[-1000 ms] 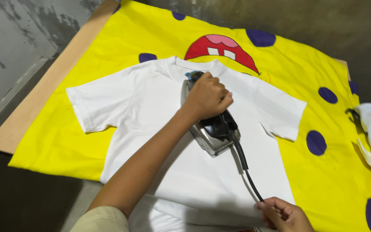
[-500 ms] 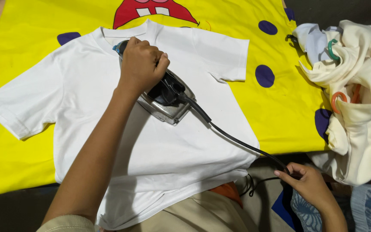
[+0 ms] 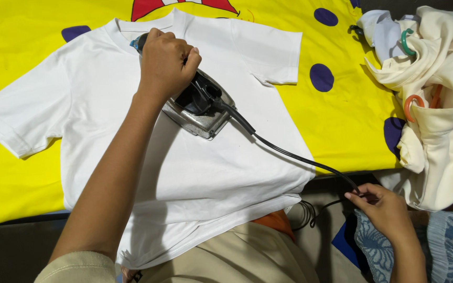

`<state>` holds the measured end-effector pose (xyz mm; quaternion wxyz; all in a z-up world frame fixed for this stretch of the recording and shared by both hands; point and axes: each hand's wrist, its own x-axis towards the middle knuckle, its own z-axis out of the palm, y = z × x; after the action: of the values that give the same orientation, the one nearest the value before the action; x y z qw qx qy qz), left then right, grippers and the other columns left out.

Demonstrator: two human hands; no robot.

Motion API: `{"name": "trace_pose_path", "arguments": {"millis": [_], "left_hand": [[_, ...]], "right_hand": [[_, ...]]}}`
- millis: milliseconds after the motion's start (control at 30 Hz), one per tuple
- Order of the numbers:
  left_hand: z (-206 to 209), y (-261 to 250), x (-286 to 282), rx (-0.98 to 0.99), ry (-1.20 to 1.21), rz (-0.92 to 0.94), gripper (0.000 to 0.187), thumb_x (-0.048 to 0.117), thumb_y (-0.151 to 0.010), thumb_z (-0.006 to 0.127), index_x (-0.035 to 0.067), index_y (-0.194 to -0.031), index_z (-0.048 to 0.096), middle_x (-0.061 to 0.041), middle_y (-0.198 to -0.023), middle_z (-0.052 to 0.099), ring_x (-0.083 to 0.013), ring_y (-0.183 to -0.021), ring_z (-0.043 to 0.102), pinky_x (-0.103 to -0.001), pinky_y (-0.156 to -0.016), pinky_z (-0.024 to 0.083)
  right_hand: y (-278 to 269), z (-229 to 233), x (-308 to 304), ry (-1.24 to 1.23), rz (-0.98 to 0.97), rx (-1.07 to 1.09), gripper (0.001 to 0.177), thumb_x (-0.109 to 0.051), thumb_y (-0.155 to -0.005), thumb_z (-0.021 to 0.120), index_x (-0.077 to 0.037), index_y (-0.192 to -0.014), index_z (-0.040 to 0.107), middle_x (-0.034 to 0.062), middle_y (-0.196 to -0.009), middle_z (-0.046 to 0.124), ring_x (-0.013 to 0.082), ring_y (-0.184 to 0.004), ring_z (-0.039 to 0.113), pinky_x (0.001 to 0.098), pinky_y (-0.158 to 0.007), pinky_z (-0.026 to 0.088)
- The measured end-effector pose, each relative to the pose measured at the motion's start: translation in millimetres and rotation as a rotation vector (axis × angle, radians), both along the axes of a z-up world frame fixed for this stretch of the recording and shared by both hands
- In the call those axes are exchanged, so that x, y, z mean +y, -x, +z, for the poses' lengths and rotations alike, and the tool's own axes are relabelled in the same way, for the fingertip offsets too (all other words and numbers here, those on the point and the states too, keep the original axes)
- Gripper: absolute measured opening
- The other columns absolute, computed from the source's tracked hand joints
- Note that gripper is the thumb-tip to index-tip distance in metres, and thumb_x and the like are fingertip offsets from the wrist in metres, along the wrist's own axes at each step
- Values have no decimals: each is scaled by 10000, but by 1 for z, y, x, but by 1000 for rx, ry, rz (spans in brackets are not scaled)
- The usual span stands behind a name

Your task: The person irons a white t-shirt laid flat on a yellow patterned cloth. They use a steam iron to smooth the sleeves, collar, and body of the shirt, adjusting the fabric with their left hand as needed.

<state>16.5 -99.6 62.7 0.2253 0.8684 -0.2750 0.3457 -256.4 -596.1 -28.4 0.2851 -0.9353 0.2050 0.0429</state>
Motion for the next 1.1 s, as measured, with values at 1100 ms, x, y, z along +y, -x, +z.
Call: {"name": "trace_pose_path", "arguments": {"millis": [1100], "left_hand": [[-74, 27, 163, 244, 709, 364, 119, 1, -943, 598, -14, -1031, 677, -138, -996, 656, -232, -861, 689, -338, -786, 550]], "right_hand": [[-201, 151, 353, -137, 771, -322, 678, -227, -935, 634, -305, -1568, 404, 236, -880, 736, 388, -831, 719, 415, -792, 536]]}}
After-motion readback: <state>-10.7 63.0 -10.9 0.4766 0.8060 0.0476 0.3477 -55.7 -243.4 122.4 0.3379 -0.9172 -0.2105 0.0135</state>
